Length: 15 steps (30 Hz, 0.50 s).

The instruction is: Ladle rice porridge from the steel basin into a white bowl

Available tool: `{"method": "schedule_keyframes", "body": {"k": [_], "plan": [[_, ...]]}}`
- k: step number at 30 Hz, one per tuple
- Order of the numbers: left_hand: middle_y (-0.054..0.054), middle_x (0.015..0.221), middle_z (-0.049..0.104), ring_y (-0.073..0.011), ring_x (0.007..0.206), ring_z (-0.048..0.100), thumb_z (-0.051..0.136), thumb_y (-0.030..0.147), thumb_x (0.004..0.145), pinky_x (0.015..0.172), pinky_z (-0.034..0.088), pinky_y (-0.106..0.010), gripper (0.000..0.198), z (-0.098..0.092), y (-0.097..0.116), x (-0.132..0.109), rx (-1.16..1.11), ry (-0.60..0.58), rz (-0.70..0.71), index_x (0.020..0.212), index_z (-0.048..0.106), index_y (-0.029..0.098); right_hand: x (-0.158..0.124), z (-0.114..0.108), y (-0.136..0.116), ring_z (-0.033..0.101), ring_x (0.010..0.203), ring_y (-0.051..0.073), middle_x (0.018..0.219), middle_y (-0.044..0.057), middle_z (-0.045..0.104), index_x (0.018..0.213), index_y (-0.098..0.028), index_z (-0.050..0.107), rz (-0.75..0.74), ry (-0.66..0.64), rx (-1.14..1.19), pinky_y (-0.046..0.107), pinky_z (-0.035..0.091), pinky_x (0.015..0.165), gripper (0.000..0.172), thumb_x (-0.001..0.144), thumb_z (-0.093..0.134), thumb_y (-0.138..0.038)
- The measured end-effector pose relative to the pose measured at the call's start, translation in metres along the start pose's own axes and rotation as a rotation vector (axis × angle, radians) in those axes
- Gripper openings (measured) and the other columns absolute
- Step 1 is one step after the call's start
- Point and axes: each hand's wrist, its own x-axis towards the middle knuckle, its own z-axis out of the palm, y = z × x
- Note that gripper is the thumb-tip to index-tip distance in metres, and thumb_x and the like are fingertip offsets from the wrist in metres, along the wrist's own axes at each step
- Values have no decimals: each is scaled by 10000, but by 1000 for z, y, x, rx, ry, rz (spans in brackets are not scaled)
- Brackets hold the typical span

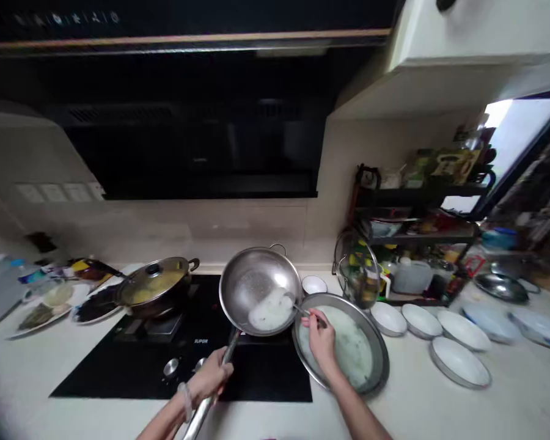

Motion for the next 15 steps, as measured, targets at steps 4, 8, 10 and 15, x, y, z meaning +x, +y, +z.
{"method": "schedule_keyframes", "body": {"k": [4,8,10,15], "plan": [[122,411,320,-71,273,370,455,86,702,278,284,-162,153,-2,0,-2,-6,-7,-10,747,370,206,9,-8,7,687,645,259,768,110,699,806,-165,608,55,75,46,336,539,676,284,665,573,-409],[123,381,320,-74,271,356,443,84,708,271,290,-163,165,-2,4,-4,9,-1,-29,736,347,216,10,-12,15,690,673,268,889,139,688,832,-163,583,99,136,122,349,545,695,302,670,585,-418],[122,373,322,-75,273,350,425,71,711,266,295,-166,172,-1,6,-5,13,2,-33,731,340,219,9,-12,18,690,682,272,907,149,682,823,-164,573,115,154,165,356,547,710,308,656,597,-422],[122,366,321,-77,265,333,404,51,712,262,285,-174,186,-2,8,-6,19,1,-32,711,333,223,8,-14,20,688,676,268,946,163,671,803,-161,571,140,178,226,363,548,718,298,630,631,-396]]}}
